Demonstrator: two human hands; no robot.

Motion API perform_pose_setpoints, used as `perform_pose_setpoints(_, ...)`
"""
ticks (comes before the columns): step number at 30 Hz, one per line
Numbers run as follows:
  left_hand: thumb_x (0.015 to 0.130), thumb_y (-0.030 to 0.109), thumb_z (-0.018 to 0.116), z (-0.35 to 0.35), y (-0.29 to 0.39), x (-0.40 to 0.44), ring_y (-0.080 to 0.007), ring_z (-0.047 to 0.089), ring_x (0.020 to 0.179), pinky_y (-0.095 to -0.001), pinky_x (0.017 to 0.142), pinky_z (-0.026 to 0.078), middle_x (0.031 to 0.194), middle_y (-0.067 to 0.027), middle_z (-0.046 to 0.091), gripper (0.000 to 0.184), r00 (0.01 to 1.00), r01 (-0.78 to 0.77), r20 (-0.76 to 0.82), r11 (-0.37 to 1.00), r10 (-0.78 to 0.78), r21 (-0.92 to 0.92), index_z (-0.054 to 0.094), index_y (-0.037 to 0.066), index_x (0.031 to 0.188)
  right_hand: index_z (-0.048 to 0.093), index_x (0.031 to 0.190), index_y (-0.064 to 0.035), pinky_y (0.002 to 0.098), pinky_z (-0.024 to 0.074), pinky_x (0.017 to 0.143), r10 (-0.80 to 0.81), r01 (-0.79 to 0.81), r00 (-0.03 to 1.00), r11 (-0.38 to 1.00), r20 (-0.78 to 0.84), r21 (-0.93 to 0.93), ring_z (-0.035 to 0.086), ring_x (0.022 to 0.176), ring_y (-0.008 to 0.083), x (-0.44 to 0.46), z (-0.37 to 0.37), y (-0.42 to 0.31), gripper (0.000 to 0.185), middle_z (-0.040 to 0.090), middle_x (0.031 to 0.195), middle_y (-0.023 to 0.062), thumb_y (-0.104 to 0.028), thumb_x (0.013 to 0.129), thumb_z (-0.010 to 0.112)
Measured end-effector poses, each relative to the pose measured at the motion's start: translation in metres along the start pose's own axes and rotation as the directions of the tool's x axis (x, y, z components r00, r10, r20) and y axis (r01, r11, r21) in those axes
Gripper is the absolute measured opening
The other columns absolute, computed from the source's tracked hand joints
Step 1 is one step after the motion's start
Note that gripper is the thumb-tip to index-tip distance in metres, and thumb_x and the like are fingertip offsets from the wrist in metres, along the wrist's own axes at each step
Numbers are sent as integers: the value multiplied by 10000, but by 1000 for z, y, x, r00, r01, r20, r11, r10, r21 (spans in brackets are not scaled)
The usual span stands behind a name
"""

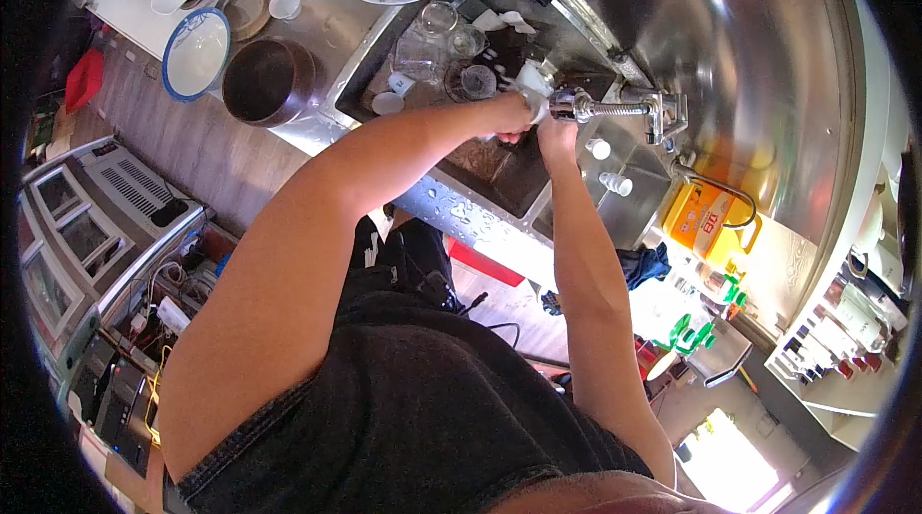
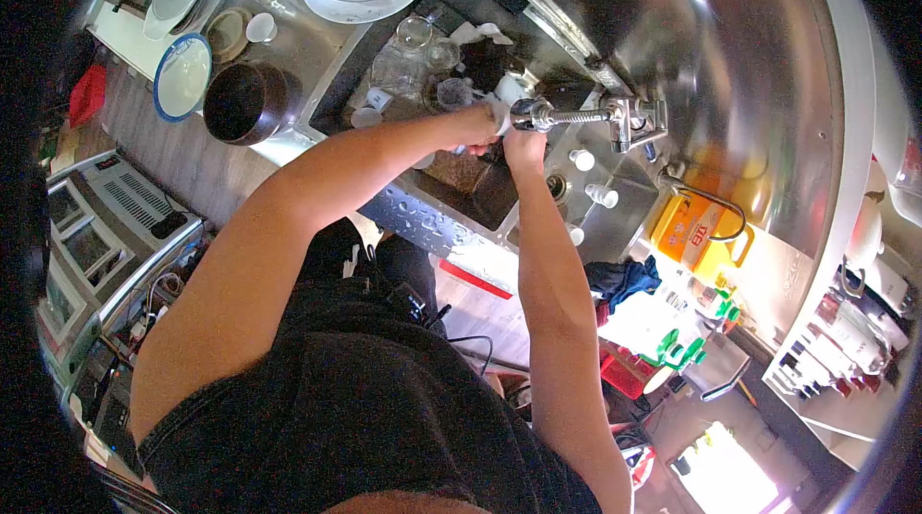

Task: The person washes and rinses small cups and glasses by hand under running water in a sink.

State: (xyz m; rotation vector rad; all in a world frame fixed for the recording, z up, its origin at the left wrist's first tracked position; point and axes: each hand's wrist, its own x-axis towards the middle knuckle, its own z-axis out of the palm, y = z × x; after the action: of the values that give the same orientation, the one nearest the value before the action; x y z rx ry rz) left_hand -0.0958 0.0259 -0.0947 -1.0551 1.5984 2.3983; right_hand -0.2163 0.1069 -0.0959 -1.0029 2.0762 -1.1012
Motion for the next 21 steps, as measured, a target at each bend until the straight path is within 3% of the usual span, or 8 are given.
perform_pose_setpoints(3,780,221,562,-25,21,-23,-316,646,622,-441,588,506,711,-176,646,201,905,-252,-29,589,425,768,667,67,855,423,636,-163,272,224,336,732,-812,552,581,398,57,304,361,99,-11,-12,-64,428,316,462,-32,-495,905,458)
perform_pose_setpoints(5,761,226,583,-29,23,-30,-324,648,642,-450,619,513,720,-168,651,185,844,-330,72,410,531,850,680,87,834,511,832,-95,330,319,332,680,-915,336,398,652,56,392,355,140,4,-24,-42,211,439,521,13,-285,921,487)
perform_pose_setpoints(8,780,221,569,-25,14,-24,-330,643,625,-453,575,500,721,-186,645,218,897,-252,-11,532,443,809,659,90,929,518,827,-77,341,336,350,440,-489,824,870,357,57,443,384,150,-11,-10,-59,212,484,541,31,-258,930,476)
perform_pose_setpoints(11,775,279,584,-6,-11,0,-348,648,677,-442,631,512,773,-211,654,245,1000,3,6,997,-3,-81,672,63,851,521,762,-72,347,341,365,-22,23,999,999,25,-24,457,411,150,2,9,-3,238,488,546,30,-236,929,477)
perform_pose_setpoints(13,762,267,602,-14,2,-15,-353,646,682,-436,631,507,780,-195,657,238,994,-102,35,986,108,-128,675,67,868,523,729,-69,349,344,372,-280,265,953,956,-118,-126,464,425,150,-1,10,-23,257,490,549,30,-225,928,477)
perform_pose_setpoints(15,759,261,606,-31,5,-14,-356,647,702,-442,638,504,785,-181,662,227,901,-281,-52,670,431,687,684,72,858,502,699,-79,322,329,370,730,-794,585,605,353,64,425,403,142,-5,-6,-60,287,467,548,24,-243,933,480)
perform_pose_setpoints(17,781,216,596,-36,7,-12,-357,638,691,-453,643,489,778,-186,649,173,890,-297,37,517,454,803,680,87,860,484,690,-83,294,312,369,689,-856,450,514,568,55,390,394,130,-2,-14,-53,331,446,548,15,-289,946,451)
perform_pose_setpoints(21,850,290,569,-19,26,-9,-255,661,637,-426,552,496,703,-163,649,265,987,-102,-73,915,141,390,667,44,838,512,819,-82,283,302,386,357,-441,892,823,278,357,414,438,137,-9,-1,-39,246,493,611,41,-282,954,458)
